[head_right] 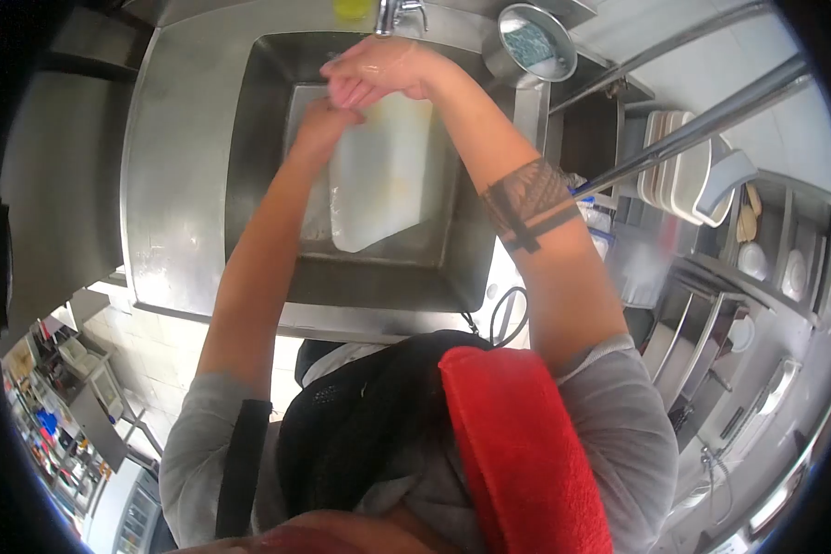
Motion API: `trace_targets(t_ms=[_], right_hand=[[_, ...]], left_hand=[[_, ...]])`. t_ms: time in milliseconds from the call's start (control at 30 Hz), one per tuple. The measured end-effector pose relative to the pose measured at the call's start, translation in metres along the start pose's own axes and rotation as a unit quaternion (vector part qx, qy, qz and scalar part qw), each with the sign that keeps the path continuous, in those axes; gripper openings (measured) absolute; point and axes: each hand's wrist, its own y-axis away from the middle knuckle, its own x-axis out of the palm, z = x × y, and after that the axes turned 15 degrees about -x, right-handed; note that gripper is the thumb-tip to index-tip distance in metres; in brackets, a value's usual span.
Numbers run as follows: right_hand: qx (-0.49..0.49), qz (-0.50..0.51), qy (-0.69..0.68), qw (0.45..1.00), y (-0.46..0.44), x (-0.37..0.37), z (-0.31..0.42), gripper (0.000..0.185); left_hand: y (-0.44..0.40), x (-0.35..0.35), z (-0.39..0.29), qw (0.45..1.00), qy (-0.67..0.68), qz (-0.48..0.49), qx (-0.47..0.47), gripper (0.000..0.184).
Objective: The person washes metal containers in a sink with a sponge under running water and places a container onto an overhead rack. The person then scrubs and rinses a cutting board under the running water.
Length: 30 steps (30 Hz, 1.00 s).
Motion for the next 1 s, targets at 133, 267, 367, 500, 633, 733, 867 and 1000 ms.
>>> trace_targets(t_ms=[133, 267, 367, 500, 633, 733, 867, 1000], right_hand=[[0.002, 0.15, 0.019, 0.988, 0.007, 0.0, 0.007, 0.04], [-0.032, -0.012, 0.175, 0.984, 0.001, 0.01, -0.003, 0.036], [-0.049, -0.067, 0.208, 0.975, 0.002, 0.016, 0.0, 0.031], [-0.08, -0.154, 0.062, 0.983, -0.007, 0.021, -0.021, 0.026], [-0.11, -0.018, 0.076, 0.991, 0.017, 0.024, -0.007, 0.023], [0.013, 0.04, -0.003, 0.999, 0.036, 0.016, 0.007, 0.019], [-0.071, -0.233, -0.002, 0.97, 0.024, -0.015, -0.028, 0.022], [-0.072, -0.308, 0.17, 0.933, -0.006, -0.053, -0.052, 0.029]], left_hand=[[0.022, -0.036, 0.029, 0.994, 0.105, 0.005, 0.013, 0.029], [0.044, -0.053, 0.017, 0.998, 0.058, -0.004, -0.035, 0.029], [0.037, -0.055, 0.01, 0.998, 0.049, 0.021, -0.041, 0.029], [-0.002, -0.033, -0.012, 0.997, -0.072, 0.033, 0.011, 0.026], [-0.047, 0.001, -0.022, 0.951, 0.241, 0.144, 0.13, 0.024], [-0.064, -0.004, -0.04, 0.944, 0.008, 0.33, 0.021, 0.023], [-0.072, 0.036, -0.041, 0.973, -0.146, 0.124, 0.127, 0.043], [-0.008, 0.041, -0.074, 0.954, -0.296, -0.016, 0.042, 0.033]])
